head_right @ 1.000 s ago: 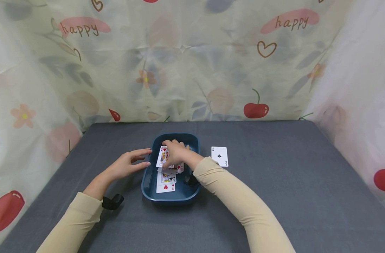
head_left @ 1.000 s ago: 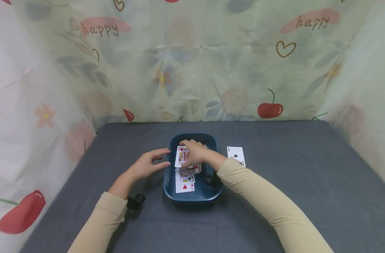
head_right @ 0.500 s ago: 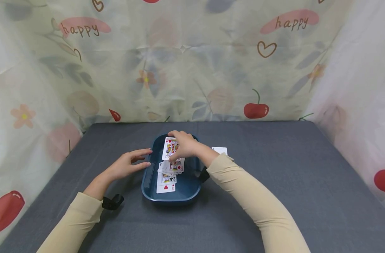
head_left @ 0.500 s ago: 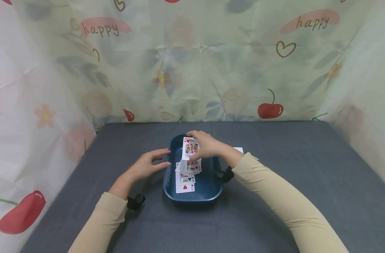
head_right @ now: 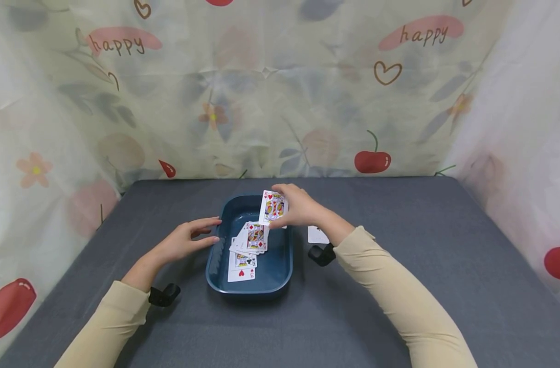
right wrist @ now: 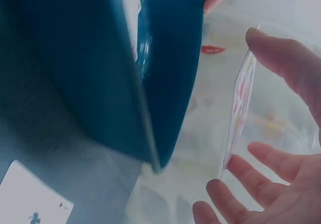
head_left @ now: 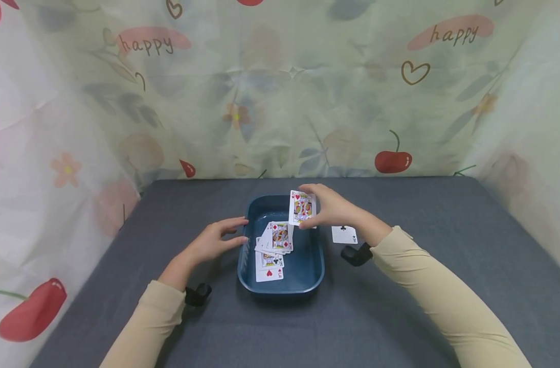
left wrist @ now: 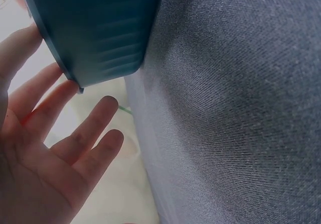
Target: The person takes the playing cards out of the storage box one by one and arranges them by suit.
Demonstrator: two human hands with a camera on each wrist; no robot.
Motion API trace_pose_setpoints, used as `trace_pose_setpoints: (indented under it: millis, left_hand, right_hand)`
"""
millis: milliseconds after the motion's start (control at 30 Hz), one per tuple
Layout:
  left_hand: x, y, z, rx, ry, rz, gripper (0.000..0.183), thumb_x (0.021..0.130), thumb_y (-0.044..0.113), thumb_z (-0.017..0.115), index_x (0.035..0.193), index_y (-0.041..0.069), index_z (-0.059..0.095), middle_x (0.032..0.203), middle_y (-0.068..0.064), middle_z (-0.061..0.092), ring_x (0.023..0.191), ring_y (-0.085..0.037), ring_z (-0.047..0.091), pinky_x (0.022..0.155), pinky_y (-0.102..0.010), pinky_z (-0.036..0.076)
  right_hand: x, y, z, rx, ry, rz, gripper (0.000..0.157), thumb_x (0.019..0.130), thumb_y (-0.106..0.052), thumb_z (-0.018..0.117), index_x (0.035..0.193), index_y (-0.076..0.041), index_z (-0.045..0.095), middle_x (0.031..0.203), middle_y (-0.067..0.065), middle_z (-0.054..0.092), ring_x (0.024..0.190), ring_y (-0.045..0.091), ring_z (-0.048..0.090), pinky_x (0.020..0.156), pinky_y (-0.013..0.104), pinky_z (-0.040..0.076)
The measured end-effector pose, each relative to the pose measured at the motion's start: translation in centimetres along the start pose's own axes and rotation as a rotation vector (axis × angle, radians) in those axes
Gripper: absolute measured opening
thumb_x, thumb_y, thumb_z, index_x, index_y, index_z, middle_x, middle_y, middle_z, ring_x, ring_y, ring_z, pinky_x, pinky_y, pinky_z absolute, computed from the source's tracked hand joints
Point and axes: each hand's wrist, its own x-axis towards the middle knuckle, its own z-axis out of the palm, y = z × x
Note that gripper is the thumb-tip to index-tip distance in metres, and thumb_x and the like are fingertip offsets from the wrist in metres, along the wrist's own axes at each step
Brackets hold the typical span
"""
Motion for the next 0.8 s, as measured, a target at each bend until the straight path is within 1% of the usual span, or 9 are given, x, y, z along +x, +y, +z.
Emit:
trace_pose_setpoints:
  millis: [133, 300, 400, 567, 700, 800]
  left_hand:
    - [0.0, 0.0, 0.0, -0.001, 0.003, -0.002, 0.057, 0.088, 0.033, 0.063, 0.139, 0.014, 0.045, 0.149, -0.014, 0.038, 0.128, -0.038, 0.046, 0.105, -0.053, 0.038]
    - [0.1, 0.0, 0.1, 0.005, 0.005, -0.002, 0.057, 0.088, 0.034, 0.063, 0.139, 0.014, 0.045, 0.148, -0.014, 0.038, 0.128, -0.037, 0.046, 0.105, -0.053, 0.038]
    - [0.0, 0.0, 0.1, 0.005, 0.006, 0.002, 0.057, 0.089, 0.033, 0.063, 0.139, 0.013, 0.045, 0.148, -0.014, 0.038, 0.128, -0.038, 0.046, 0.105, -0.053, 0.038]
    - [0.0, 0.0, 0.1, 0.001, 0.006, -0.006, 0.055, 0.089, 0.029, 0.063, 0.139, 0.014, 0.045, 0.148, -0.014, 0.038, 0.128, -0.038, 0.046, 0.105, -0.054, 0.038]
    - [0.0, 0.1, 0.1, 0.001, 0.005, -0.003, 0.056, 0.089, 0.029, 0.063, 0.139, 0.013, 0.045, 0.148, -0.014, 0.038, 0.128, -0.038, 0.046, 0.105, -0.054, 0.038]
    - [0.0, 0.1, 0.0, 0.003, 0.002, 0.002, 0.056, 0.089, 0.029, 0.063, 0.139, 0.013, 0.045, 0.148, -0.014, 0.038, 0.128, -0.038, 0.046, 0.104, -0.054, 0.038]
  right_hand:
    - [-0.8, 1.5, -0.4, 0.002, 0.029, 0.009, 0.085, 0.071, -0.026, 0.081, 0.141, -0.004, 0.037, 0.141, 0.017, 0.041, 0.113, 0.029, 0.046, 0.093, 0.043, 0.047]
    - [-1.9, 3.6, -0.8, -0.005, 0.055, 0.012, 0.083, 0.072, -0.027, 0.080, 0.139, -0.003, 0.039, 0.136, 0.019, 0.044, 0.107, 0.029, 0.048, 0.086, 0.038, 0.046]
    - [-2.5, 4.9, -1.1, -0.018, 0.068, 0.015, 0.081, 0.072, -0.028, 0.080, 0.138, -0.001, 0.040, 0.134, 0.021, 0.045, 0.107, 0.030, 0.048, 0.085, 0.038, 0.045]
    - [-3.6, 7.2, -1.5, -0.017, 0.084, 0.036, 0.081, 0.073, -0.029, 0.079, 0.137, 0.002, 0.041, 0.136, 0.022, 0.043, 0.112, 0.032, 0.045, 0.092, 0.045, 0.043]
    - [-4.4, 9.0, -2.0, -0.009, 0.093, 0.056, 0.082, 0.072, -0.029, 0.080, 0.137, 0.002, 0.040, 0.138, 0.022, 0.042, 0.118, 0.033, 0.042, 0.099, 0.051, 0.039]
    - [-4.9, 10.4, -2.3, -0.018, 0.100, 0.062, 0.084, 0.071, -0.026, 0.081, 0.138, 0.002, 0.040, 0.139, 0.022, 0.041, 0.120, 0.033, 0.041, 0.101, 0.052, 0.037]
